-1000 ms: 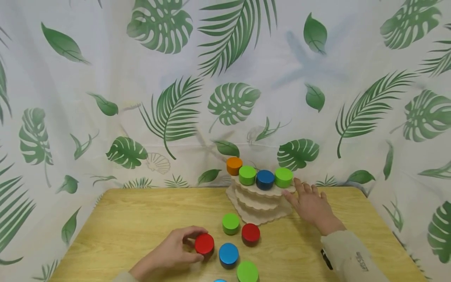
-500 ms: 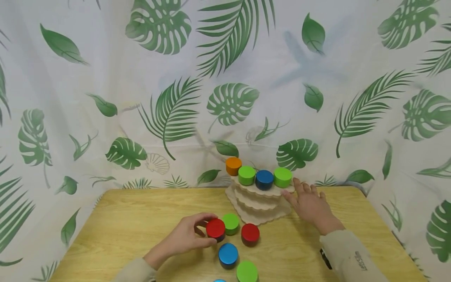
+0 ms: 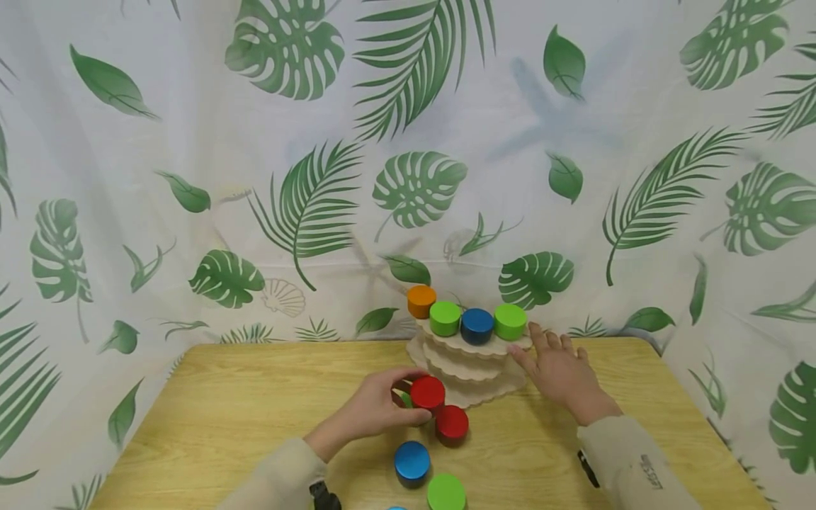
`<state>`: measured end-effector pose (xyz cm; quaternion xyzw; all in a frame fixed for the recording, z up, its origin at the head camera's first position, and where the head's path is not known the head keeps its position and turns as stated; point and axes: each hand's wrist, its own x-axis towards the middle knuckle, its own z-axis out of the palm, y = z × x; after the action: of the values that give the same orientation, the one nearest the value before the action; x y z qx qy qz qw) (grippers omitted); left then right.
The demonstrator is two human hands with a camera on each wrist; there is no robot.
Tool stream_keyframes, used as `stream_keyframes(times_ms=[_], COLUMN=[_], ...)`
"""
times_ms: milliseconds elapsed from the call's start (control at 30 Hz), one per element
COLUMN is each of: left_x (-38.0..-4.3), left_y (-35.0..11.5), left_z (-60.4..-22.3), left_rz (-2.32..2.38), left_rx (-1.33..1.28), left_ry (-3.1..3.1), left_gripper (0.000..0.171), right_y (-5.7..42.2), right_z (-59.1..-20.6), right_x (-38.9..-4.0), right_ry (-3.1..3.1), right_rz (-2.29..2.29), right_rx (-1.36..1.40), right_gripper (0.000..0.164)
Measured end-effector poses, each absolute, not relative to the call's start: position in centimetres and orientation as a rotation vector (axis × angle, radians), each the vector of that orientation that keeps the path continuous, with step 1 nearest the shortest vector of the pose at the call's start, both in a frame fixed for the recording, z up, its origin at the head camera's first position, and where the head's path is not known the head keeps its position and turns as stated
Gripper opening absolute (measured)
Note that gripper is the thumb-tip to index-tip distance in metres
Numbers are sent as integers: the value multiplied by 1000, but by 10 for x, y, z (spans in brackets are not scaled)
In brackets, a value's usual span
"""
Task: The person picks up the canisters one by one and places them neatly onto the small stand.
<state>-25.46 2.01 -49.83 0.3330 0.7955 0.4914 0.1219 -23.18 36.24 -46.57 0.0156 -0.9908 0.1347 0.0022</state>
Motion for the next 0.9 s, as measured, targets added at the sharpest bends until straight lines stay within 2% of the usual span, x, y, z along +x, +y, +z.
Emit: stream_keyframes(times_ms=[367, 900], left_x=[-261, -263], left_y=[55, 77], left_z=[-495, -494], left_rz=[1419, 1513], left_rx=[1034, 854], left_ry=[2334, 2311], left_gripper=[61, 60], right_y=[361, 362], right_z=[-463, -464], right_x=[-230, -230], right_ry=[-3108, -3110], right_rz=[425, 417], right_rx=[48, 42], right_gripper=[88, 88])
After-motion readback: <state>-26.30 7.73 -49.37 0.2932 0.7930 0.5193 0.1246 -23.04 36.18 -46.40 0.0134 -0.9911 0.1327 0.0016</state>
